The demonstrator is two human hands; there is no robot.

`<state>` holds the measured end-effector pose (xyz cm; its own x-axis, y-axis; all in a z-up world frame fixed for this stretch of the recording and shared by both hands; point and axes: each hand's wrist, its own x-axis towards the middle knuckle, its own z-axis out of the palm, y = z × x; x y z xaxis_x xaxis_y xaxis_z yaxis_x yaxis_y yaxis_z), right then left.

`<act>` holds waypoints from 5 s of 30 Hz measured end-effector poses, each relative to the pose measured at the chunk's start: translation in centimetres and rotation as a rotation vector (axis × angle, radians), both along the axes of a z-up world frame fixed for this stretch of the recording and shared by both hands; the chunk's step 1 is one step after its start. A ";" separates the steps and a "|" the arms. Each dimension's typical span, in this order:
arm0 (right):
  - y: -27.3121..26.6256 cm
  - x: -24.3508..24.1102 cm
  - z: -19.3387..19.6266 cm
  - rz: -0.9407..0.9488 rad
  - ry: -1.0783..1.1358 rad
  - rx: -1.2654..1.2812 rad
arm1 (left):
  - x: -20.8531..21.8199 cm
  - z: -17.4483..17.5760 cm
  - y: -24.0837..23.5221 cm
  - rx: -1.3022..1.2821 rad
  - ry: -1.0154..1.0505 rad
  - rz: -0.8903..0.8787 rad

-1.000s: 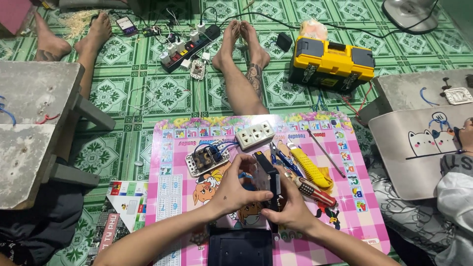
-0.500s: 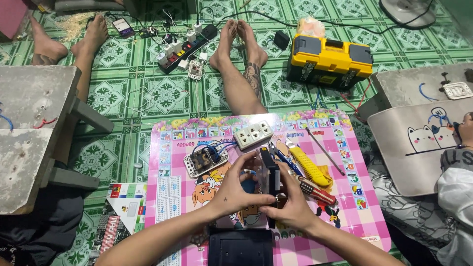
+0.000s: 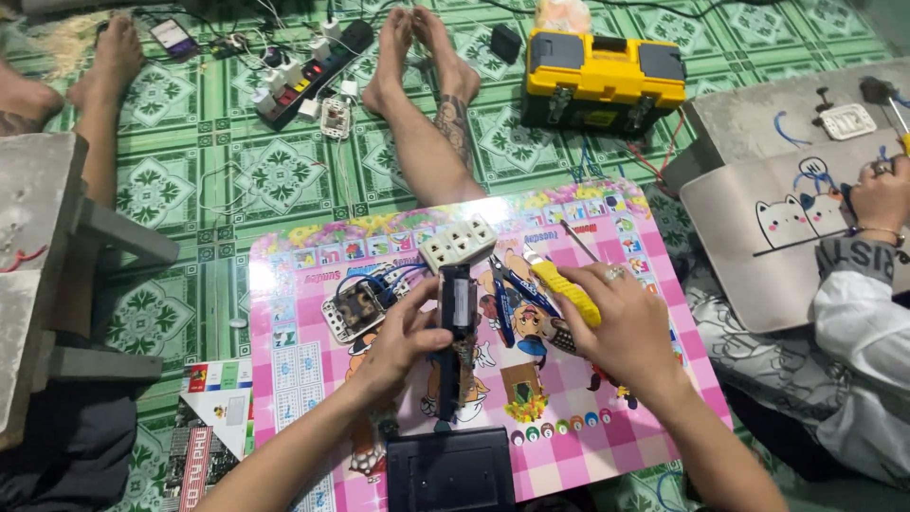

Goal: The person uses a yellow utility knife to pry open the casing of a small black electronic device. They separate the two halves of the casing, inspect the internal components, and then attempt to reassemble the device by snapping the casing back together.

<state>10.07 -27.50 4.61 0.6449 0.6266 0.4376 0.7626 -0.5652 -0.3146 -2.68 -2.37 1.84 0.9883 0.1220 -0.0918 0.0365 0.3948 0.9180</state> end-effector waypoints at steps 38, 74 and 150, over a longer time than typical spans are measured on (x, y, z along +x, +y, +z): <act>-7.0 1.9 -2.2 0.563 0.293 0.333 | -2.4 -1.2 1.8 1.527 -0.626 0.093; -1.7 -6.9 6.2 0.277 -0.356 -0.785 | -3.3 -2.1 0.1 1.509 -0.863 0.316; 0.2 -4.6 8.0 0.251 0.493 -0.730 | -2.9 -2.7 -0.7 1.470 -0.920 0.400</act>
<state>5.44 -27.28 12.60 0.4607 0.7867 -0.4108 0.7644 -0.5870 -0.2669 -5.61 -3.10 -0.88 0.5456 -0.1912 0.8160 -0.5264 -0.8358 0.1561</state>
